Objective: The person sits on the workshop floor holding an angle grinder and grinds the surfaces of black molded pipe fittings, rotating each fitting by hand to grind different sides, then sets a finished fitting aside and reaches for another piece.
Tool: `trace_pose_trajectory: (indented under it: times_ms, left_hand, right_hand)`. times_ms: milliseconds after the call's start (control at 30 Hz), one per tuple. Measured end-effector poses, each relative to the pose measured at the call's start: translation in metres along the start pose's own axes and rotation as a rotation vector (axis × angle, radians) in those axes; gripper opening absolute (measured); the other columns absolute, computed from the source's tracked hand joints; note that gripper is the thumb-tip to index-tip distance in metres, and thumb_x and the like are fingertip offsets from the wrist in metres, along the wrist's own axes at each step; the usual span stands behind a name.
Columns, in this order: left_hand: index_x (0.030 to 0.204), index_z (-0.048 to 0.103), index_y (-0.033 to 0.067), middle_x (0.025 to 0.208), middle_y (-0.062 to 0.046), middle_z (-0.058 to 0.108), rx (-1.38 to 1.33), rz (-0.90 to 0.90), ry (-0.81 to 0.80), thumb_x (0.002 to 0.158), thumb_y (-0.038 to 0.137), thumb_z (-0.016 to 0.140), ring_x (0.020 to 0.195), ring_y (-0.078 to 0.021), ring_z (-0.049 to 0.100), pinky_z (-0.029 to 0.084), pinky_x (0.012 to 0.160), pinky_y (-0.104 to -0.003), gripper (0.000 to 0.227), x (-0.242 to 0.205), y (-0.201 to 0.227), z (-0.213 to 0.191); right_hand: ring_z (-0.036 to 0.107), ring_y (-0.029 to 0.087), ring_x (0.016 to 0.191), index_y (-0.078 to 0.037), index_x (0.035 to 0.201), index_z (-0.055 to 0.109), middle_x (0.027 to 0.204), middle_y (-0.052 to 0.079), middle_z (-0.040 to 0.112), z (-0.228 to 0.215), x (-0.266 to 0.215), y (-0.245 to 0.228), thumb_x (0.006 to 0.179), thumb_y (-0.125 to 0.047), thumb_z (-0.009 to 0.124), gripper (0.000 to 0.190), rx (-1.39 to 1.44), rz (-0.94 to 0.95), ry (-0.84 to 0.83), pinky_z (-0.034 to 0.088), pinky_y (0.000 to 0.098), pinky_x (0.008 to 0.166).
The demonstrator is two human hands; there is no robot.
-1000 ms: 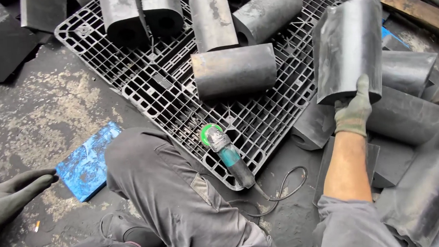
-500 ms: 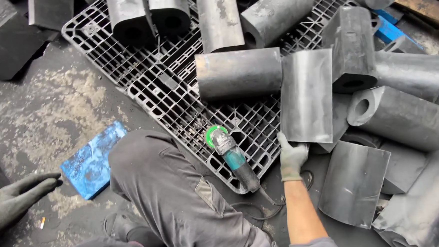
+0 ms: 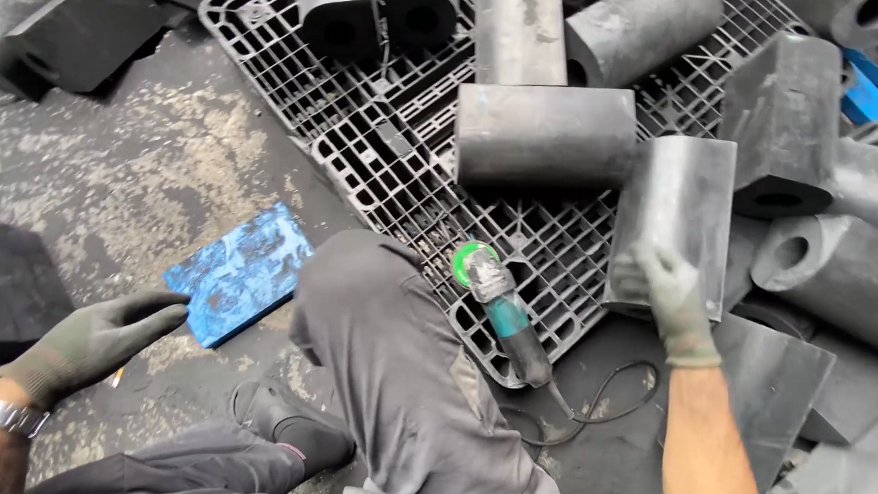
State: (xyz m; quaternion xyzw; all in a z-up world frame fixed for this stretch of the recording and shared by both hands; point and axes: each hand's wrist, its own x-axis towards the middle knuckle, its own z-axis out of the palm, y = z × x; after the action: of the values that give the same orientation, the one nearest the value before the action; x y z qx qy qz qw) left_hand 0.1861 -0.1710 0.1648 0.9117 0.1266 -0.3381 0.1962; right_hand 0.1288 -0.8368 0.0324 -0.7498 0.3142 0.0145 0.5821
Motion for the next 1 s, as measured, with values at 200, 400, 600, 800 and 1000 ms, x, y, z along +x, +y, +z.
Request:
trace_pose_trajectory:
  times_ms: [200,400,600,800,1000]
  left_hand:
    - [0.134,0.068,0.0238,0.129,-0.004,0.076,0.023,0.020,-0.022,0.093,0.059,0.060,0.122,-0.0211,0.070,0.053,0.104,-0.036,0.055,-0.011,0.002,-0.001]
    - [0.133,0.068,0.0241,0.130,-0.005,0.074,0.010,0.000,-0.004,0.091,0.061,0.060,0.120,-0.0240,0.071,0.053,0.103,-0.036,0.057,-0.021,-0.008,-0.001]
    - [0.129,0.071,0.0236,0.125,-0.006,0.077,-0.069,0.011,-0.012,0.089,0.058,0.063,0.117,-0.0233,0.072,0.054,0.101,-0.035,0.053,-0.023,-0.038,-0.001]
    - [0.126,0.072,0.0192,0.123,-0.009,0.076,-0.163,0.088,0.039,0.088,0.054,0.063,0.114,-0.0254,0.072,0.054,0.098,-0.037,0.053,0.006,-0.089,0.019]
    - [0.128,0.072,0.0206,0.125,-0.009,0.074,-0.160,0.151,0.046,0.089,0.058,0.057,0.114,-0.0280,0.070,0.051,0.099,-0.040,0.056,0.026,-0.057,0.023]
  right_hand:
    - [0.064,0.021,0.094,0.002,0.124,0.066,0.113,0.015,0.067,0.025,0.166,-0.023,0.104,-0.036,0.067,0.043,0.148,-0.084,0.000,0.054,0.0348,0.079]
    - [0.057,0.022,0.128,0.012,0.138,0.054,0.142,0.018,0.059,0.062,0.252,-0.030,0.093,-0.065,0.070,0.090,0.000,-0.049,0.090,0.041,0.0329,0.110]
    - [0.052,0.019,0.135,0.010,0.143,0.047,0.149,0.015,0.054,0.065,0.219,-0.034,0.093,-0.059,0.073,0.089,-0.049,-0.141,0.140,0.036,0.0307,0.115]
    - [0.054,0.023,0.134,0.008,0.147,0.055,0.148,0.018,0.058,0.062,0.163,-0.041,0.106,-0.043,0.076,0.069,-0.223,-0.549,0.066,0.039,0.0348,0.116]
    - [0.067,0.020,0.108,0.007,0.138,0.058,0.127,0.016,0.065,0.107,0.082,-0.129,0.101,-0.039,0.079,0.062,-0.170,-0.662,-0.160,0.056,0.0313,0.094]
